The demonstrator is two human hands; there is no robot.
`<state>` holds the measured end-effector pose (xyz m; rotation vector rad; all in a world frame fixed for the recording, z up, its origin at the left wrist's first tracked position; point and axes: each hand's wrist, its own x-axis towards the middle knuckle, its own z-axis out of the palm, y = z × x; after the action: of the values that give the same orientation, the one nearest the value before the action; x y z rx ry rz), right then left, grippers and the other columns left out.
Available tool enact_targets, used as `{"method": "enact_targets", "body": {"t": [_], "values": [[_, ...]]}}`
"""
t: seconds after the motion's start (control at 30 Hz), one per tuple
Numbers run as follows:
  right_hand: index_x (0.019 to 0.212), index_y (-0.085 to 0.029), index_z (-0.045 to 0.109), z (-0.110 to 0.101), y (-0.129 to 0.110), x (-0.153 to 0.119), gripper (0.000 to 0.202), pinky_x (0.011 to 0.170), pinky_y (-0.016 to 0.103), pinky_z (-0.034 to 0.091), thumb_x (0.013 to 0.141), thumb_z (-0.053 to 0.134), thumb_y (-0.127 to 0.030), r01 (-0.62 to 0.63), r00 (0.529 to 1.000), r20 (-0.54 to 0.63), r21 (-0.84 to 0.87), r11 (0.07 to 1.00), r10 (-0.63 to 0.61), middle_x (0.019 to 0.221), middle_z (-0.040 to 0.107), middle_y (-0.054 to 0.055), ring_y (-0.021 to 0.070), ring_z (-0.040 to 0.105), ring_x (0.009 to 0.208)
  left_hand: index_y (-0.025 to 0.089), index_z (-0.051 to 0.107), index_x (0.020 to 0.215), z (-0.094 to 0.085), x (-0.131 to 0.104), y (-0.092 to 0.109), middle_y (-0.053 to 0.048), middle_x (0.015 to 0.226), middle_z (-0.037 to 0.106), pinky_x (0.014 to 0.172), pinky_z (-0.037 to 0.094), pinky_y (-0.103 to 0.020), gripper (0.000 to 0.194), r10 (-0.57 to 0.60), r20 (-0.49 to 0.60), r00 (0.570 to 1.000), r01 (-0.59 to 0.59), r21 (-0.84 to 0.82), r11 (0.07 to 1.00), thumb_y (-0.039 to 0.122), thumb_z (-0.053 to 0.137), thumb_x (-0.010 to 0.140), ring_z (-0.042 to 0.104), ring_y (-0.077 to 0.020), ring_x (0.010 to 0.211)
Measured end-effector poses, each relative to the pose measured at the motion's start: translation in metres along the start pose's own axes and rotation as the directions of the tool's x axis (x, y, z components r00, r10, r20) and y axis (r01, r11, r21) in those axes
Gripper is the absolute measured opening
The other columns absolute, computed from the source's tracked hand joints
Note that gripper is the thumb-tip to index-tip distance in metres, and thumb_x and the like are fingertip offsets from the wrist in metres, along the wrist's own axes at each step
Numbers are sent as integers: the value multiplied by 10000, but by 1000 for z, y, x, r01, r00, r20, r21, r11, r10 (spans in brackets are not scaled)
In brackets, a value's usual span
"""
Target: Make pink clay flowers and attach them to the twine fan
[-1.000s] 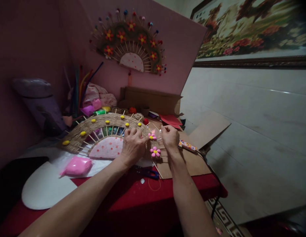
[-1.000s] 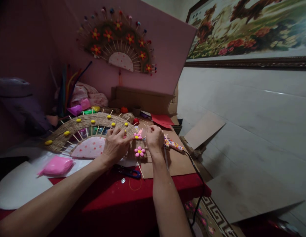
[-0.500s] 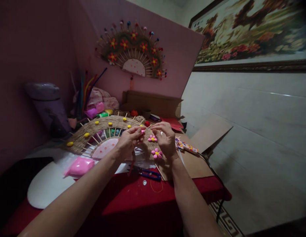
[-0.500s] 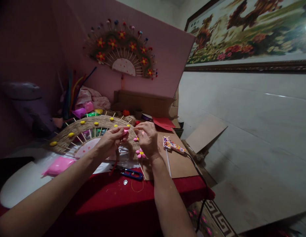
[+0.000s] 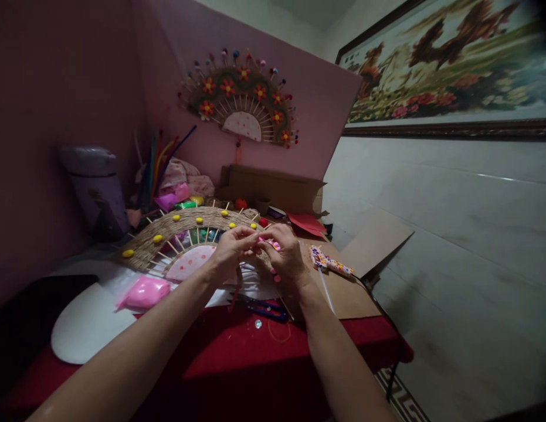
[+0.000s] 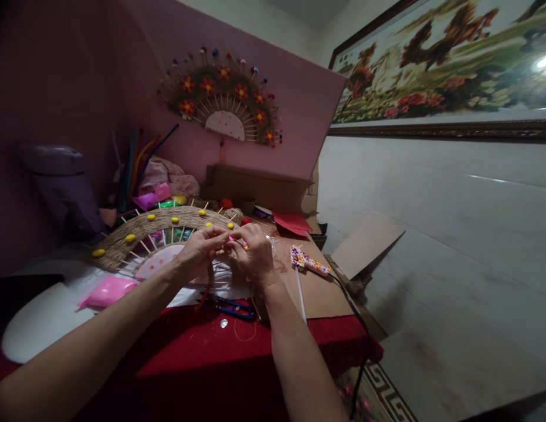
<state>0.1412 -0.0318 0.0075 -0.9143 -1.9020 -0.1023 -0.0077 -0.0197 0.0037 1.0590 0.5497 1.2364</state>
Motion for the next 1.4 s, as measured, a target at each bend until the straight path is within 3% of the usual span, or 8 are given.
{"method": "enact_targets", "body": {"t": [0.17, 0.37, 0.6, 0.87, 1.07, 1.27, 1.33, 1.4], "values": [[832, -213, 636, -1, 1, -1, 67, 809, 317, 431, 824, 573, -193, 29, 999, 27, 10, 1000, -29, 865, 615, 40, 193, 539, 889, 113, 608, 720, -6, 2, 3, -14, 659, 628, 530, 448, -205, 255, -41, 76, 996, 40, 23, 999, 222, 797, 589, 567, -82, 558], [808, -208, 621, -2, -1, -2, 22, 790, 309, 432, 817, 602, -204, -5, 999, 39, 91, 996, 1, 831, 615, 32, 179, 550, 840, 117, 583, 652, -3, 4, 4, -1, 594, 594, 516, 430, -210, 219, -40, 13, 999, 40, 10, 999, 146, 772, 545, 562, -93, 535], [731, -190, 599, 0, -1, -3, 43, 657, 268, 421, 768, 610, -171, -65, 998, 36, 171, 983, 60, 732, 571, 8, 143, 522, 710, 116, 577, 647, 0, 0, 5, -1, 591, 587, 525, 426, -210, 223, -49, -17, 999, 49, -22, 999, 121, 765, 527, 564, -93, 540], [769, -186, 662, -1, 1, -1, 103, 659, 273, 452, 760, 650, -288, -240, 971, 124, 465, 852, 206, 746, 641, 12, 136, 574, 689, 127, 566, 660, -3, 2, 9, 1, 607, 608, 516, 423, -199, 238, -76, 17, 997, 77, -75, 994, 90, 763, 533, 566, -85, 535], [798, -201, 663, 1, 4, -2, 84, 700, 285, 467, 772, 650, -279, -206, 978, 61, 383, 901, 198, 781, 672, 16, 152, 606, 737, 123, 573, 666, -1, 1, 10, -5, 623, 622, 534, 438, -196, 230, -29, 26, 999, 31, -72, 997, 110, 771, 548, 581, -87, 559], [757, -208, 667, 1, 1, -3, 24, 695, 282, 454, 754, 658, -230, -148, 989, 65, 303, 942, 134, 755, 666, 9, 150, 591, 718, 127, 562, 622, 0, 0, 6, 19, 540, 565, 449, 382, -179, 198, 6, 40, 999, -7, 11, 1000, 62, 722, 526, 514, -69, 462], [716, -204, 652, 0, -2, -3, 55, 653, 272, 451, 745, 667, -249, -195, 981, 83, 362, 912, 177, 705, 641, 0, 138, 569, 673, 128, 555, 600, 0, 0, 7, 28, 508, 535, 412, 344, -170, 176, -19, 29, 999, 18, 19, 1000, 38, 687, 524, 471, -57, 422], [709, -202, 625, -3, -3, -2, 118, 605, 261, 453, 755, 660, -305, -277, 957, 75, 513, 812, 279, 679, 611, -8, 125, 547, 629, 125, 586, 643, 1, 0, 10, 18, 533, 548, 421, 355, -168, 154, -58, -8, 998, 58, -32, 998, 29, 659, 546, 476, -57, 436]]}}
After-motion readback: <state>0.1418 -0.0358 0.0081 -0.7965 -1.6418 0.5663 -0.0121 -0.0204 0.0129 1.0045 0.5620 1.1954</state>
